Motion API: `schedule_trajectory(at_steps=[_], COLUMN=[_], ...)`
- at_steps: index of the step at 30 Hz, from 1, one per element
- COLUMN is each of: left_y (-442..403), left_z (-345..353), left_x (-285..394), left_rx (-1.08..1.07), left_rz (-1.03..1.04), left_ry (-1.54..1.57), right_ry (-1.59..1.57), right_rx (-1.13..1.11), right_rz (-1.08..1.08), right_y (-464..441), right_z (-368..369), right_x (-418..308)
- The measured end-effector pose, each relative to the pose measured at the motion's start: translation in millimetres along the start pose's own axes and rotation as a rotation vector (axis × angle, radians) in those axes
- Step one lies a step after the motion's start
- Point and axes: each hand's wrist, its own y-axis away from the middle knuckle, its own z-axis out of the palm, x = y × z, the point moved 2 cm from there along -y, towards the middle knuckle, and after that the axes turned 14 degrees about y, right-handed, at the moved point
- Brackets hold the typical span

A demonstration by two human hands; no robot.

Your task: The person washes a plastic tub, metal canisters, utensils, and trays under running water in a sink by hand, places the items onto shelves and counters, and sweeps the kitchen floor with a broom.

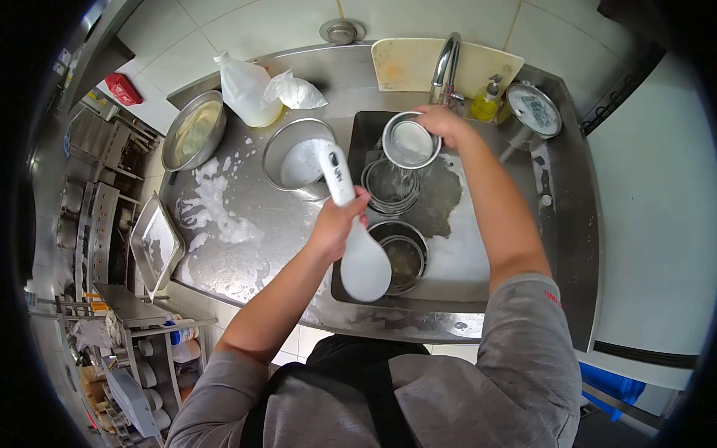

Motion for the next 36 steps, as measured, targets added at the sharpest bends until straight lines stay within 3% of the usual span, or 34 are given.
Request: schedule_trajectory(at_steps=[2,5,8,10,12,14,18,20,22,26,28,29,31,34,35,36], left_y=[-29,-49,-65,-80,-94,-106,-134,-145,-152,-152,-147,-146,-142,-146,-149,-155], left_z=[9,26,31,30,34,44,72,85,94,90,91,92,97,99,101,103], left_x=[-5,4,1,-12,-21,-30,-31,-31,-32,-33,-33,-34,-29,-24,-22,-20], left_rx=[0.047,0.149,0.02,0.007,-0.014,0.07,0.049,0.047,0.013,-0.01,-0.082,-0.037,0.012,0.071,0.025,-0.023], left_rz=[0.108,0.178,-0.121,-0.145,-0.163,-0.178,-0.101,-0.064,-0.036,-0.097,-0.074,-0.1,-0.127,-0.062,-0.023,0.016], left_ry=[-0.146,0.016,0.08,0.126,0.173,0.239,0.197,0.183,0.311,0.274,0.252,0.315,0.38,0.244,0.057,-0.129], right_ry=[-0.033,-0.331,-0.436,-0.436,0.253,0.312,0.353,0.746,0.81,0.767,0.297,0.298,-0.21,-0.378,-0.374,-0.561], right_rx=[0.006,-0.058,-0.141,-0.132,0.633,0.696,0.684,0.786,0.723,0.807,0.651,0.651,0.431,0.591,0.586,0.652], right_rz=[0.017,-0.081,-0.019,-0.003,-0.417,-0.351,-0.424,-0.581,-0.512,-0.434,-0.364,-0.361,-0.083,-0.253,-0.251,-0.338], right_y=[18,37,69,60,53,63,63,65,70,60,56,55,51,38,36,43], right_z=[6,12,24,33,33,28,20,20,16,-9,-17,-18,-13,-11,-9,-4], right_x=[-4,1,-8,15,22,16,15,8,0,20,30,33,40,49,53,46])
